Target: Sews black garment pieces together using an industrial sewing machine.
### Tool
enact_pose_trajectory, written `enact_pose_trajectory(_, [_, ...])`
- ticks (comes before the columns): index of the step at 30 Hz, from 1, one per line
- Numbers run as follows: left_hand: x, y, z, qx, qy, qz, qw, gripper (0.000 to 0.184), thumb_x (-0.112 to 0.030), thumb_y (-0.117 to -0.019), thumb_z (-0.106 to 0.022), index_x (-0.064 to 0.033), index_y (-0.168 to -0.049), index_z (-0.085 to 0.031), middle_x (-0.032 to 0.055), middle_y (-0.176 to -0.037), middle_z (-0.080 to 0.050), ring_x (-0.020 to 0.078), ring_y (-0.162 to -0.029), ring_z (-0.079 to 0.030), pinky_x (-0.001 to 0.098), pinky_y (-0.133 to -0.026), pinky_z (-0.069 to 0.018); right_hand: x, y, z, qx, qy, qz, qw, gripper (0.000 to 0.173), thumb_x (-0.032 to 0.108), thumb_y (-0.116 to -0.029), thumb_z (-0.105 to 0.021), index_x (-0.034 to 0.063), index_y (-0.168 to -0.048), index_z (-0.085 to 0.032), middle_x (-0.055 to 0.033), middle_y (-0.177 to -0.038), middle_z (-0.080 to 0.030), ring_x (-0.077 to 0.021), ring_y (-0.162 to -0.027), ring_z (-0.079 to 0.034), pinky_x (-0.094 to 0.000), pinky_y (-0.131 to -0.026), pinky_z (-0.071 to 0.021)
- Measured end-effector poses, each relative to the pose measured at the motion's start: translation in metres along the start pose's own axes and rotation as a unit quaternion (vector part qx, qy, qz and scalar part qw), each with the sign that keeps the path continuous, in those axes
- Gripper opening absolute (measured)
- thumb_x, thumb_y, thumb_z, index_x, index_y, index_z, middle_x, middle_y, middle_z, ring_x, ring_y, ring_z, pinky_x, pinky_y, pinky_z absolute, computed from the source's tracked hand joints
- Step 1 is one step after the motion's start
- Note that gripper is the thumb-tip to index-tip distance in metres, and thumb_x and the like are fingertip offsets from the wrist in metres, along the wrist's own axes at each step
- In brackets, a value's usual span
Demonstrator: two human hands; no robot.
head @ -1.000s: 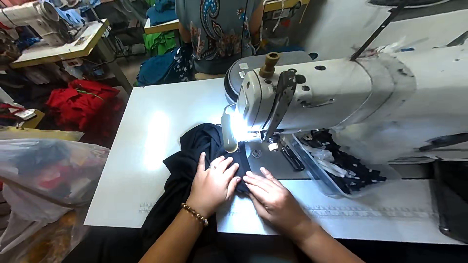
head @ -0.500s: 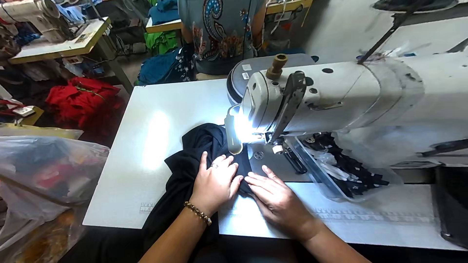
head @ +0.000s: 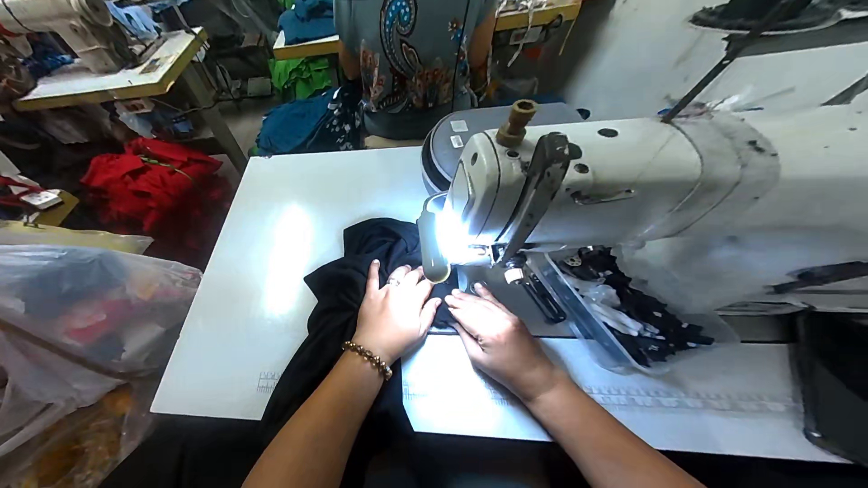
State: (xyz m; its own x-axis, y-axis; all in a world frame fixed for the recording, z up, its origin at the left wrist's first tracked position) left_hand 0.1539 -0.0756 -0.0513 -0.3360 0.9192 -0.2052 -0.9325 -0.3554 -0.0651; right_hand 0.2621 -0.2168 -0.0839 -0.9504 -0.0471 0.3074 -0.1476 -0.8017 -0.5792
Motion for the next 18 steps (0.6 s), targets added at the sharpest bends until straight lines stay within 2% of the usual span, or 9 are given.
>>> enact_pose_trajectory(2, [0.001,-0.002,0.003,0.011,-0.004,0.001,1.000,0.046,-0.039,-0.1099,-0.038,-0.0180,-0.144,-0.060,0.0020,-0.154,-0.053,0.0244,-0.147,-0.043,0.0667,-0.122,-0.0110,-0.002,-0.006,-0.002,-0.005,-0.003,-0.004,1.000,0.024,0.003,-0.0910,-0.056,-0.0059,-0.100,-0.076,-0.0192,-0.113,-0.075,-0.0345,-0.117,-0.069,-0.0531,-0.109,-0.0479])
enact_pose_trajectory(4, [0.005,-0.004,0.009,0.006,-0.003,-0.014,1.000,0.044,-0.038,-0.1083,-0.044,-0.0148,-0.138,-0.065,0.0054,-0.148,-0.058,0.0272,-0.142,-0.049,0.0671,-0.121,-0.0157,-0.006,-0.010,-0.003,-0.004,-0.001,-0.003,1.000,0.024,0.002,-0.0900,-0.056,-0.0058,-0.101,-0.076,-0.0191,-0.114,-0.074,-0.0342,-0.117,-0.069,-0.0526,-0.108,-0.0483])
enact_pose_trajectory(5, [0.009,-0.006,0.013,-0.009,-0.005,-0.031,0.999,0.041,-0.038,-0.1060,-0.049,-0.0122,-0.129,-0.070,0.0080,-0.138,-0.065,0.0289,-0.136,-0.054,0.0666,-0.120,-0.0198,-0.007,-0.010,-0.004,-0.005,-0.001,-0.001,1.000,0.024,0.001,-0.0897,-0.056,-0.0061,-0.100,-0.076,-0.0192,-0.114,-0.074,-0.0343,-0.116,-0.069,-0.0526,-0.108,-0.0487])
enact_pose_trajectory(7, [0.016,-0.006,0.024,-0.076,-0.019,-0.106,0.991,0.031,-0.035,-0.0990,-0.061,-0.0082,-0.102,-0.076,0.0115,-0.108,-0.073,0.0325,-0.120,-0.064,0.0669,-0.117,-0.0280,-0.010,-0.010,-0.004,-0.001,-0.008,0.008,1.000,0.023,0.000,-0.0898,-0.056,-0.0062,-0.100,-0.076,-0.0191,-0.113,-0.074,-0.0343,-0.117,-0.069,-0.0522,-0.109,-0.0484])
enact_pose_trajectory(9, [0.020,-0.005,0.037,-0.117,-0.031,-0.201,0.972,0.024,-0.031,-0.0951,-0.066,-0.0095,-0.090,-0.074,0.0112,-0.097,-0.073,0.0333,-0.114,-0.067,0.0676,-0.118,-0.0253,-0.013,-0.011,-0.003,0.002,-0.018,0.014,1.000,0.022,-0.001,-0.0900,-0.056,-0.0060,-0.099,-0.076,-0.0188,-0.112,-0.075,-0.0342,-0.117,-0.069,-0.0513,-0.109,-0.0478])
enact_pose_trajectory(11, [0.017,-0.001,0.049,-0.120,-0.040,-0.268,0.955,0.020,-0.027,-0.0945,-0.066,-0.0115,-0.085,-0.073,0.0095,-0.091,-0.074,0.0325,-0.115,-0.068,0.0665,-0.120,-0.0215,-0.014,-0.012,-0.003,0.000,-0.027,0.004,1.000,0.023,0.000,-0.0903,-0.056,-0.0054,-0.099,-0.076,-0.0180,-0.112,-0.075,-0.0335,-0.116,-0.069,-0.0512,-0.109,-0.0479])
enact_pose_trajectory(13, [0.007,0.008,0.050,-0.102,-0.027,-0.300,0.948,0.020,-0.024,-0.0962,-0.065,-0.0104,-0.084,-0.072,0.0071,-0.084,-0.070,0.0291,-0.104,-0.068,0.0627,-0.119,-0.0285,-0.011,-0.014,-0.002,0.004,-0.025,-0.012,1.000,0.023,0.003,-0.0905,-0.056,-0.0038,-0.100,-0.076,-0.0174,-0.113,-0.075,-0.0337,-0.117,-0.069,-0.0527,-0.109,-0.0479])
enact_pose_trajectory(16, [-0.005,0.020,0.040,-0.097,0.036,-0.323,0.941,0.014,-0.021,-0.0922,-0.068,-0.0109,-0.083,-0.072,0.0025,-0.078,-0.066,0.0230,-0.092,-0.067,0.0522,-0.109,-0.0426,0.004,-0.009,-0.001,-0.007,-0.024,-0.004,1.000,0.026,0.010,-0.0882,-0.057,-0.0014,-0.101,-0.077,-0.0176,-0.111,-0.074,-0.0348,-0.115,-0.069,-0.0547,-0.109,-0.0469])
enact_pose_trajectory(18, [-0.008,0.022,0.034,-0.095,0.076,-0.322,0.939,0.011,-0.022,-0.0878,-0.073,-0.0116,-0.084,-0.073,0.0016,-0.078,-0.066,0.0225,-0.093,-0.066,0.0510,-0.111,-0.0405,0.019,-0.001,-0.001,-0.034,-0.024,0.015,0.999,0.022,0.010,-0.0893,-0.059,-0.0019,-0.096,-0.076,-0.0174,-0.106,-0.075,-0.0329,-0.110,-0.071,-0.0524,-0.108,-0.0485])
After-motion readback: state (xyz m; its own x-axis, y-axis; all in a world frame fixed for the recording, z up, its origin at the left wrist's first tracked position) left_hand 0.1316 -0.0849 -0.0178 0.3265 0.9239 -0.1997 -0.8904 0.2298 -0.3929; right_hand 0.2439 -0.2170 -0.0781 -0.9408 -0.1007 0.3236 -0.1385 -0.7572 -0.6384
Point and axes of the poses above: each hand's wrist, its own y-axis away from the middle knuckle, its own z-axis out of the back of the hand, x = y × z, the point moved 2 cm from there along -y, towards the middle knuckle
